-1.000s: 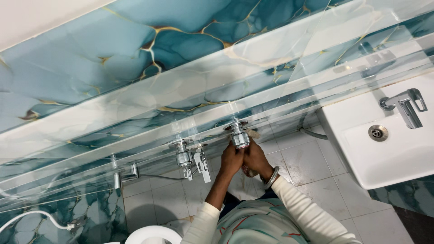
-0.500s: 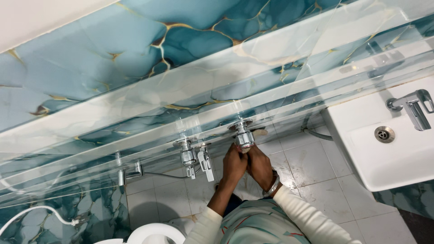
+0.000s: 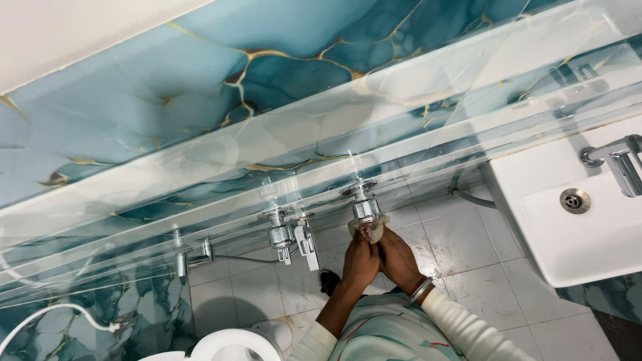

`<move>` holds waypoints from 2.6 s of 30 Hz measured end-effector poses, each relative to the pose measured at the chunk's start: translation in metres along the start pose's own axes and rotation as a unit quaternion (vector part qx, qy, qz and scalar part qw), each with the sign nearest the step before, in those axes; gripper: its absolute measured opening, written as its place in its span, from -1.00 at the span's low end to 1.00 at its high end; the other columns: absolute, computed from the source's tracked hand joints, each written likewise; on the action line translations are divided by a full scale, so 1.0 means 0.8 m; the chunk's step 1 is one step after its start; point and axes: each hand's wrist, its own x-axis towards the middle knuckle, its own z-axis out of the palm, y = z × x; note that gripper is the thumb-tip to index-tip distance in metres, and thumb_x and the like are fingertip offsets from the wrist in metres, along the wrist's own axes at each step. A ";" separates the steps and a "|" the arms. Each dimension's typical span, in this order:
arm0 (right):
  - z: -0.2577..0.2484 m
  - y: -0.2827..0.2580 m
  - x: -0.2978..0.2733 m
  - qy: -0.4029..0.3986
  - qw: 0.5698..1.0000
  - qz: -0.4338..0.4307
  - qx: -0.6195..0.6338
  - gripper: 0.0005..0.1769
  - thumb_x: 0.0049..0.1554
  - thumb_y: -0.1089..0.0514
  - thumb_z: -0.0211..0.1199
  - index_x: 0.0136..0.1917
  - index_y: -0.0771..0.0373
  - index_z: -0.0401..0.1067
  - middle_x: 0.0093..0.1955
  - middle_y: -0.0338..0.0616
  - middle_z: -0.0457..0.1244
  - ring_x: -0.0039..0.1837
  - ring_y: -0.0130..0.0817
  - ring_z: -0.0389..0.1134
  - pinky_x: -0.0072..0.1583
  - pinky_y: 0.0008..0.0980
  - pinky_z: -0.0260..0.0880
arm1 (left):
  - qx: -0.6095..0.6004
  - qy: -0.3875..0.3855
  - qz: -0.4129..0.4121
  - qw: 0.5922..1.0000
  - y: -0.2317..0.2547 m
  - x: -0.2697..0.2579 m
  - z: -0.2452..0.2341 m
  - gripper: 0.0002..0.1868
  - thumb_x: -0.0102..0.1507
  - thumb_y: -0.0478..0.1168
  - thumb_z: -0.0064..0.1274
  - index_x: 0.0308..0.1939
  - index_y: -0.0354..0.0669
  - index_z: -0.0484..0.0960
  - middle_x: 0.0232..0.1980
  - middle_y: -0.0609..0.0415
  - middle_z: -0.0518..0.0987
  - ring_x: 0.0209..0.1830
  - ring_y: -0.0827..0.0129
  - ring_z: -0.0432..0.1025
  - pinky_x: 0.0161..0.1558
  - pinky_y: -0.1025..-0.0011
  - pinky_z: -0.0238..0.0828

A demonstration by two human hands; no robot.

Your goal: The person cleans various bathroom fixtures using a cloth, including a faucet, shower head, and small sink.

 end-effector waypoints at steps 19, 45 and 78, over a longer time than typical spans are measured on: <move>0.013 0.044 0.000 -0.091 0.988 -0.025 0.121 -0.31 0.05 0.34 0.12 0.45 0.40 0.14 0.37 0.41 0.17 0.34 0.32 0.23 0.30 0.00 0.28 | -0.033 -0.066 -0.038 0.997 -0.078 0.000 0.036 -0.42 0.40 -0.26 -0.16 0.50 -0.29 0.14 0.46 -0.36 0.29 0.43 -0.20 0.25 0.35 0.12 0.19; -0.007 0.066 -0.014 -0.154 0.961 0.094 0.210 -0.47 0.10 0.27 0.14 0.35 0.27 0.27 0.04 0.14 0.40 0.05 -0.09 0.46 0.11 -0.15 0.42 | -0.073 0.001 -0.027 0.997 -0.125 0.001 0.062 -0.63 0.26 -0.37 0.09 0.15 -0.33 0.48 0.06 -0.26 0.56 0.05 -0.03 0.51 0.10 0.20 0.41; 0.042 0.093 0.003 -0.077 0.951 0.197 0.225 -0.80 0.24 0.15 0.07 0.02 0.35 0.36 -0.23 0.10 0.40 -0.19 -0.16 0.49 -0.09 -0.21 0.48 | -0.092 0.036 -0.099 0.990 -0.087 0.015 0.040 -0.66 0.29 -0.37 0.06 0.17 -0.22 0.58 -0.06 -0.09 0.70 -0.11 0.27 0.61 -0.05 0.33 0.51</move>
